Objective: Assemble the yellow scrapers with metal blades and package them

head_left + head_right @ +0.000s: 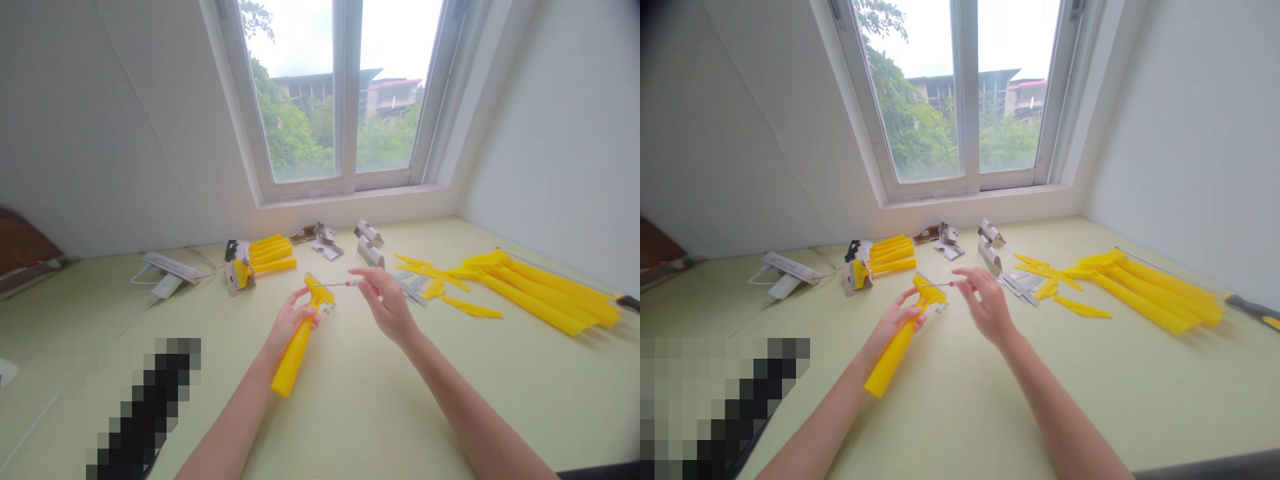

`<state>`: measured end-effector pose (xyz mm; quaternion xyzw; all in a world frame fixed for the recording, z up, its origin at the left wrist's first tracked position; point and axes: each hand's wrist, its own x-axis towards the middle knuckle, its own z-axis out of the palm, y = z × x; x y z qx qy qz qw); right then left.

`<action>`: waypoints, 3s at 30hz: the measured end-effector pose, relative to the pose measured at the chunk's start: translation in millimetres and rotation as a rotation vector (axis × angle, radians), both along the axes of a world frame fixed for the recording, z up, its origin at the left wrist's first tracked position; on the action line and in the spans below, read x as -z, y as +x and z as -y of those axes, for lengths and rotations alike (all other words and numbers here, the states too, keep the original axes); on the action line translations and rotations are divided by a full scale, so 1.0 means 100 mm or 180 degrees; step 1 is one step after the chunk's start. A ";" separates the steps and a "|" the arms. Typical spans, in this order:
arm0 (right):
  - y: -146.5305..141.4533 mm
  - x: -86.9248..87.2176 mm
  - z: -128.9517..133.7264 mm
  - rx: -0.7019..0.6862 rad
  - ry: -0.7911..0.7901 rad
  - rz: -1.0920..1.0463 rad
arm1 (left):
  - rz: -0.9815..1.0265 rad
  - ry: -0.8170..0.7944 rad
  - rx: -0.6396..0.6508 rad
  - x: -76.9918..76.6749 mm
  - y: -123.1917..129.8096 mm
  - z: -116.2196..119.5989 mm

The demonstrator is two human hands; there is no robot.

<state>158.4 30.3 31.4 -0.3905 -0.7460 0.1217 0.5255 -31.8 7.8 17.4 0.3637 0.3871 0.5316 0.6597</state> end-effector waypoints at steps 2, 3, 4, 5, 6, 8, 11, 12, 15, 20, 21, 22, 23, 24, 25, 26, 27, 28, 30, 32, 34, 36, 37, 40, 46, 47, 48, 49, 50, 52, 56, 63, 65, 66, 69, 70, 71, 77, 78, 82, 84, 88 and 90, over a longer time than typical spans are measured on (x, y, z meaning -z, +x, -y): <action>0.00 0.00 0.00 -0.0198 -0.0070 0.0016 | 0.0034 -0.0023 -0.0042 0.00 -0.01 0.00; 0.00 0.00 0.00 -0.0243 -0.0103 0.0003 | 0.0054 -0.0032 -0.0069 0.00 -0.02 -0.01; 0.00 0.00 -0.01 -0.0249 -0.0125 -0.0032 | 0.0069 -0.0040 -0.0093 0.00 -0.02 -0.01; 0.00 0.01 -0.01 -0.0221 -0.0145 -0.0090 | 0.0080 -0.0044 -0.0110 0.00 -0.02 0.00; 0.00 0.01 -0.01 -0.0161 -0.0163 -0.0167 | 0.0087 -0.0045 -0.0117 0.00 -0.02 0.00; 0.00 0.02 0.00 -0.0030 -0.0172 -0.0310 | 0.0098 -0.0046 -0.0106 -0.01 -0.02 0.00; 0.00 0.03 0.00 0.0122 -0.0174 -0.0368 | 0.0117 -0.0049 -0.0090 -0.02 0.00 0.01; 0.00 0.03 0.00 0.0200 -0.0200 -0.0376 | 0.0124 -0.0048 -0.0088 -0.03 0.00 0.02; 0.00 0.03 -0.01 0.0438 -0.0327 -0.0360 | 0.0138 -0.0039 -0.0076 -0.03 0.00 0.02; -0.01 0.00 -0.02 0.0187 -0.0266 -0.0274 | 0.0141 -0.0043 -0.0039 -0.03 0.00 0.02; -0.01 0.00 -0.02 0.0077 -0.0234 -0.0284 | 0.0140 -0.0052 -0.0035 -0.03 0.00 0.01; -0.01 -0.01 -0.02 -0.0011 -0.0219 -0.0306 | 0.0140 -0.0063 -0.0038 -0.02 0.00 0.01; -0.01 -0.01 -0.02 -0.0065 -0.0224 -0.0338 | 0.0138 -0.0076 -0.0047 -0.02 0.00 0.01; -0.01 -0.01 -0.02 -0.0082 -0.0238 -0.0385 | 0.0134 -0.0084 -0.0063 -0.02 0.00 0.01; -0.01 -0.01 -0.01 -0.0071 -0.0250 -0.0445 | 0.0127 -0.0090 -0.0078 -0.02 0.00 0.01; -0.01 0.00 -0.01 -0.0042 -0.0246 -0.0506 | 0.0120 -0.0093 -0.0097 -0.02 0.00 0.01; -0.02 0.01 -0.01 0.0011 -0.0214 -0.0567 | 0.0115 -0.0094 -0.0115 -0.03 0.00 0.01; -0.02 0.01 -0.01 0.0085 -0.0157 -0.0610 | 0.0113 -0.0095 -0.0125 -0.03 0.00 0.02; -0.02 0.02 0.00 0.0277 -0.0007 -0.0637 | 0.0114 -0.0099 -0.0113 -0.04 0.01 0.03; -0.02 0.02 0.00 0.0450 0.0117 -0.0594 | 0.0108 -0.0103 -0.0079 -0.04 0.01 0.03; -0.02 0.01 0.01 0.0522 0.0173 -0.0533 | 0.0081 -0.0099 -0.0058 -0.05 0.02 0.03; -0.02 0.00 0.03 0.0535 0.0169 -0.0450 | 0.0047 -0.0095 -0.0055 -0.04 0.02 0.03; -0.02 0.00 0.03 0.0564 0.0159 -0.0410 | 0.0032 -0.0093 -0.0050 -0.04 0.02 0.03; -0.01 0.01 0.03 0.0785 0.0173 -0.0327 | 0.0003 -0.0078 -0.0023 -0.04 0.02 0.03; 0.00 0.03 0.01 0.0756 0.0000 0.0045 | -0.0001 -0.0052 0.0017 -0.01 0.01 0.01; -0.01 0.02 0.01 0.0663 -0.0083 0.0110 | -0.0005 -0.0052 0.0017 0.00 0.00 0.01; -0.01 0.01 0.02 0.0552 -0.0178 0.0168 | -0.0014 -0.0053 0.0015 0.01 0.00 0.00; -0.02 0.00 0.03 0.0439 -0.0278 0.0208 | -0.0023 -0.0056 0.0009 0.02 0.00 0.00; -0.02 -0.01 0.04 0.0326 -0.0369 0.0223 | -0.0029 -0.0060 -0.0005 0.03 -0.01 -0.01; -0.02 -0.02 0.05 0.0092 -0.0472 0.0186 | -0.0030 -0.0081 -0.0047 0.04 -0.01 -0.02; -0.02 0.00 0.03 -0.0229 -0.0344 -0.0125 | 0.0000 -0.0125 -0.0084 0.02 -0.01 -0.01; -0.01 0.04 -0.01 0.0375 -0.0199 -0.0214 | 0.0014 -0.0149 -0.0067 -0.02 0.00 0.02; 0.00 0.05 0.00 0.0543 -0.0145 -0.0004 | -0.0016 -0.0133 -0.0050 -0.02 0.00 0.02; 0.00 0.05 0.00 0.0559 -0.0165 0.0083 | -0.0033 -0.0126 -0.0043 -0.01 0.00 0.01; 0.00 0.07 -0.02 0.0446 -0.0336 0.0200 | -0.0054 -0.0129 -0.0043 0.00 -0.01 0.01; 0.00 0.08 -0.02 0.0377 -0.0364 0.0196 | -0.0052 -0.0130 -0.0050 0.00 -0.01 0.01; 0.00 0.08 -0.03 0.0305 -0.0352 0.0175 | -0.0050 -0.0133 -0.0055 0.00 -0.01 0.01; -0.01 0.09 -0.05 -0.0032 0.0061 -0.0002 | -0.0057 -0.0166 -0.0067 -0.02 0.00 0.03; -0.01 0.09 -0.05 -0.0001 0.0112 -0.0044 | -0.0054 -0.0166 -0.0073 -0.02 0.01 0.03; -0.02 0.10 -0.02 0.0241 0.0126 -0.0106 | -0.0062 -0.0146 -0.0054 -0.02 0.01 0.02; -0.02 0.10 0.00 0.0306 0.0096 -0.0072 | -0.0080 -0.0111 -0.0026 -0.01 0.01 0.02; -0.03 0.07 0.03 0.0253 0.0012 0.0031 | -0.0095 -0.0064 -0.0014 0.00 0.01 0.02; -0.03 0.06 0.04 0.0098 -0.0061 0.0042 | -0.0065 -0.0082 -0.0010 -0.01 0.01 0.02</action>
